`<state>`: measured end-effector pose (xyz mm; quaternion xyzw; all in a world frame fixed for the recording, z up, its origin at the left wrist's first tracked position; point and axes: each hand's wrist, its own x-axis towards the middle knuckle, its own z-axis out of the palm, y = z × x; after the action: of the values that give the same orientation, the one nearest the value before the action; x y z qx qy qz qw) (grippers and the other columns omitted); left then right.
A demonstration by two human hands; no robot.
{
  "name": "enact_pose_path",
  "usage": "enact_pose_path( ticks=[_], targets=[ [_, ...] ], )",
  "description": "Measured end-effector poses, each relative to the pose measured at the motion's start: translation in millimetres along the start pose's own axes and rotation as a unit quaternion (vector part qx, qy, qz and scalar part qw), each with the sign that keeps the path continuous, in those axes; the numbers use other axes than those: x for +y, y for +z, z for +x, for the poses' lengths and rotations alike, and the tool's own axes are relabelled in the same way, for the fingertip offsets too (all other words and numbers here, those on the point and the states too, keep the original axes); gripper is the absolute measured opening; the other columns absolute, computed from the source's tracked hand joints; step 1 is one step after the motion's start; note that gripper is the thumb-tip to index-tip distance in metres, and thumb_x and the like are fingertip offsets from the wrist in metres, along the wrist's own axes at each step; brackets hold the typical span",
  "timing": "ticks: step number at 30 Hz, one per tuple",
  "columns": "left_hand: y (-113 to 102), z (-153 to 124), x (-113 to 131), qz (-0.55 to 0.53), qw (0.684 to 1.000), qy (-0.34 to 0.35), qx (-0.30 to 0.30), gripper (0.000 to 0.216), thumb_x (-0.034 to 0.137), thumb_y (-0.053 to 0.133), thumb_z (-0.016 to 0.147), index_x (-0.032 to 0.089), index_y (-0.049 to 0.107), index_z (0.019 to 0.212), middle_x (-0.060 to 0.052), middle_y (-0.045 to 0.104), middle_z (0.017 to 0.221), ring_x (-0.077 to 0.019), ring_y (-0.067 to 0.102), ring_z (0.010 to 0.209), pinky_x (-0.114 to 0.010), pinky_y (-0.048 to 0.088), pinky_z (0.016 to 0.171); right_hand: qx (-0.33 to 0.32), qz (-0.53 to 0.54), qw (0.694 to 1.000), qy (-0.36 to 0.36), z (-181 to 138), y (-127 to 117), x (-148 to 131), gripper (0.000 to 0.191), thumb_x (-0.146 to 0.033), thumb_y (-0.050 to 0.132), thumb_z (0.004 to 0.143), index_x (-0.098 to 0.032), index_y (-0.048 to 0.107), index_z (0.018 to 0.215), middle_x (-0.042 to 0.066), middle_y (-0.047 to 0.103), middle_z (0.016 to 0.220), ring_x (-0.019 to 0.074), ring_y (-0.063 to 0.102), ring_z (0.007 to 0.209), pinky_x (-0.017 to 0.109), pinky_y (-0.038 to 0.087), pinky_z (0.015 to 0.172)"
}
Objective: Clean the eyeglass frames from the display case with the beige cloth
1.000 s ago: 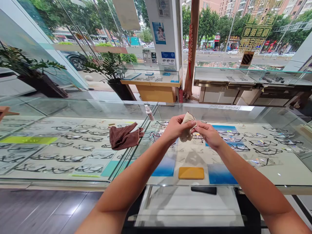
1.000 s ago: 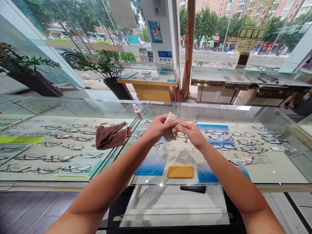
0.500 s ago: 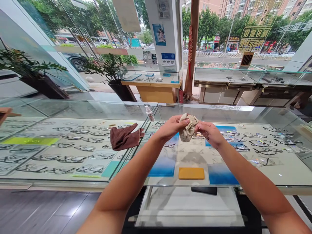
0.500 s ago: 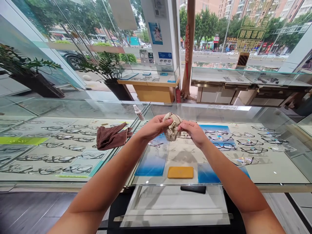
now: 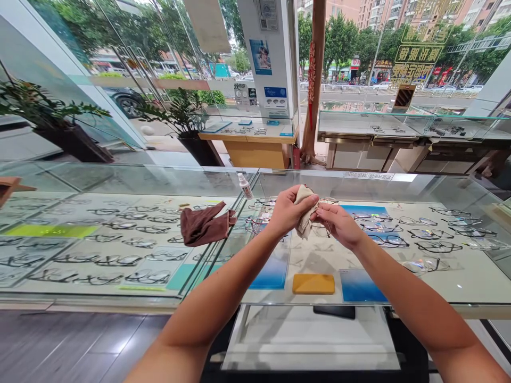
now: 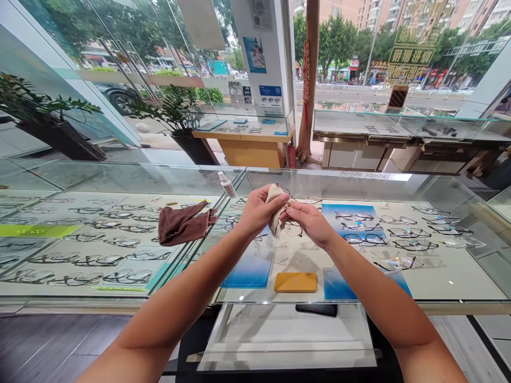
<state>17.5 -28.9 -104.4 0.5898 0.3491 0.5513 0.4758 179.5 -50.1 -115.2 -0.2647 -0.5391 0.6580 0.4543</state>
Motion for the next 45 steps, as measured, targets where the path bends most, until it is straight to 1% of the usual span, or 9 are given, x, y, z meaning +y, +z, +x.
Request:
enact_pose_path(
  ticks=[9,15,19,22,28,32,36,42,45],
  targets=[
    [-2.6,10.1,-3.9,-0.084,0.993,-0.08,0.002,0.059,0.072,0.082,0.069,0.014,0.07,0.073,-0.002,0.067,0.063,-0.0127,0.058,0.061,-0.024,0.045,0.059,0.041,0.011,0.999,-0.001,2.7,-2.0,-0.3,0.037,-0.056,0.086,0.071,-0.02,0.074,0.072,0.002,0.065,0.079,0.0152,0.057,0.079,0.032,0.05,0.083],
    [-11.2,21.5,-10.2,-0.198,0.968,-0.148,0.047,0.041,0.051,0.081,0.08,0.014,0.074,0.095,-0.004,0.077,0.083,-0.0164,0.07,0.078,-0.026,0.055,0.075,0.125,0.031,0.992,-0.015,8.1,-17.2,-1.0,0.035,-0.055,0.085,0.069,-0.023,0.074,0.076,0.003,0.07,0.09,0.0172,0.06,0.087,0.031,0.05,0.081],
    [-10.2,23.0,-6.8,-0.253,0.947,-0.196,0.042,0.025,0.035,0.063,0.096,0.013,0.073,0.103,-0.01,0.079,0.1,-0.0215,0.075,0.098,-0.033,0.057,0.094,0.187,-0.129,0.967,-0.12,6.7,-22.6,-6.9,0.028,-0.052,0.075,0.082,-0.024,0.075,0.079,0.005,0.074,0.095,0.0221,0.063,0.099,0.036,0.049,0.087],
    [-5.2,20.0,1.7,-0.292,0.93,-0.222,0.019,0.026,0.029,0.053,0.1,0.013,0.073,0.106,-0.012,0.079,0.107,-0.0245,0.074,0.108,-0.037,0.055,0.101,0.193,-0.374,0.889,-0.179,2.3,-14.0,-11.1,0.024,-0.04,0.063,0.095,-0.022,0.075,0.083,0.008,0.075,0.093,0.0242,0.063,0.092,0.039,0.047,0.084],
    [6.7,12.4,15.4,-0.364,0.9,-0.241,0.019,0.036,0.027,0.038,0.107,0.015,0.072,0.111,-0.011,0.077,0.107,-0.0221,0.073,0.108,-0.038,0.054,0.105,0.095,-0.785,0.599,-0.125,-3.4,23.8,-7.8,0.023,-0.016,0.051,0.1,-0.014,0.073,0.093,0.017,0.074,0.095,0.0294,0.06,0.092,0.042,0.036,0.078],
    [6.7,11.6,17.6,-0.364,0.901,-0.236,0.017,0.036,0.029,0.041,0.106,0.018,0.069,0.125,-0.011,0.076,0.114,-0.0224,0.072,0.11,-0.041,0.054,0.104,0.062,-0.835,0.536,-0.108,-11.0,33.4,3.4,0.026,-0.004,0.048,0.096,-0.013,0.072,0.098,0.017,0.074,0.098,0.0301,0.059,0.092,0.042,0.034,0.077],
    [1.1,16.2,22.0,-0.376,0.903,-0.204,0.033,0.034,0.028,0.041,0.105,0.018,0.069,0.121,-0.011,0.076,0.115,-0.022,0.072,0.109,-0.039,0.056,0.098,0.033,-0.819,0.568,-0.079,-27.5,25.7,4.0,0.028,-0.009,0.046,0.1,-0.013,0.073,0.092,0.016,0.075,0.094,0.0282,0.06,0.09,0.042,0.035,0.077],
    [-13.7,23.5,26.4,-0.303,0.947,-0.057,0.088,0.023,0.032,0.071,0.086,0.018,0.057,0.075,0.005,0.048,0.062,-0.0068,0.045,0.051,-0.019,0.043,0.053,0.056,-0.548,0.827,-0.109,-39.4,5.1,-55.5,0.029,-0.031,0.048,0.103,-0.02,0.068,0.084,0.006,0.073,0.089,0.0195,0.062,0.084,0.035,0.043,0.078],
    [-19.1,28.5,36.4,-0.191,0.977,0.054,0.079,0.041,0.035,0.086,0.069,0.019,0.048,0.064,0.008,0.04,0.056,-0.0045,0.034,0.047,-0.017,0.033,0.046,0.036,-0.432,0.891,-0.134,-30.8,-2.9,-95.7,0.03,-0.038,0.053,0.098,-0.021,0.068,0.078,0.004,0.07,0.083,0.0185,0.062,0.083,0.035,0.045,0.08]
  ],
)
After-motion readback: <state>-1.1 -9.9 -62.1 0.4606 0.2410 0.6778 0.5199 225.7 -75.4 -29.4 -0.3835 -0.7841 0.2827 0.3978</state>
